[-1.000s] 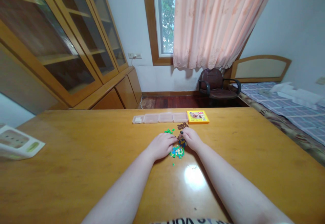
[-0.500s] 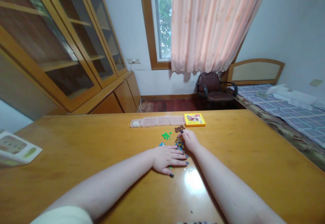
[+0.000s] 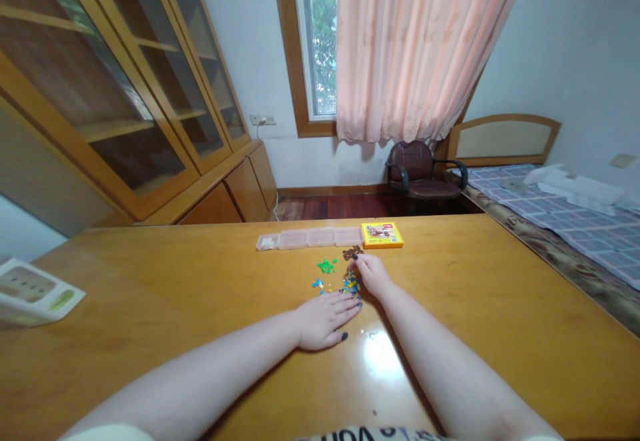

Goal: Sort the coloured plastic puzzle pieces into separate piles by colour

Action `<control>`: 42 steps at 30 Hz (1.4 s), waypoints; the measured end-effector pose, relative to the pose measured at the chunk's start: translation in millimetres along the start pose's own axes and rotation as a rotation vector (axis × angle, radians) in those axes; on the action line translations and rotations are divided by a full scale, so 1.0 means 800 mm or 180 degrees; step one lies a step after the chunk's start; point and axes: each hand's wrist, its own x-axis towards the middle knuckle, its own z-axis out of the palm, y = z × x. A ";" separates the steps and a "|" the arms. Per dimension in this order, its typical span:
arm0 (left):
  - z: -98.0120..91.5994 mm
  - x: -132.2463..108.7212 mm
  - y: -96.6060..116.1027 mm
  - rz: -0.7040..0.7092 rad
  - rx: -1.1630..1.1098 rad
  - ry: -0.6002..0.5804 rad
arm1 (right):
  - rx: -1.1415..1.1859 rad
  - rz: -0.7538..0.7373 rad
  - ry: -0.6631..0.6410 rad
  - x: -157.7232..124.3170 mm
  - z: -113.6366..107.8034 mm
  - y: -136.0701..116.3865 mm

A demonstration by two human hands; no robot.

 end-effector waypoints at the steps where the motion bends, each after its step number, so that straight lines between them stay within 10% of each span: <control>1: 0.001 -0.001 0.004 -0.0203 0.0023 0.0017 | 0.0000 0.0007 -0.0024 0.000 0.000 -0.001; 16: 0.023 0.024 0.046 -0.3115 0.0023 0.0538 | -0.0029 -0.0056 -0.0073 0.000 0.004 0.006; 22: 0.001 -0.013 0.010 -0.2585 -0.0044 0.1082 | 0.0069 0.0052 -0.0065 -0.001 0.002 0.002; 30: -0.025 -0.066 -0.046 -0.0643 0.0037 0.0105 | -0.0032 -0.0037 -0.0107 0.002 0.004 0.002; 42: 0.012 0.011 0.007 -0.2132 0.0153 0.0332 | -0.0016 -0.0004 -0.0082 0.001 0.004 0.005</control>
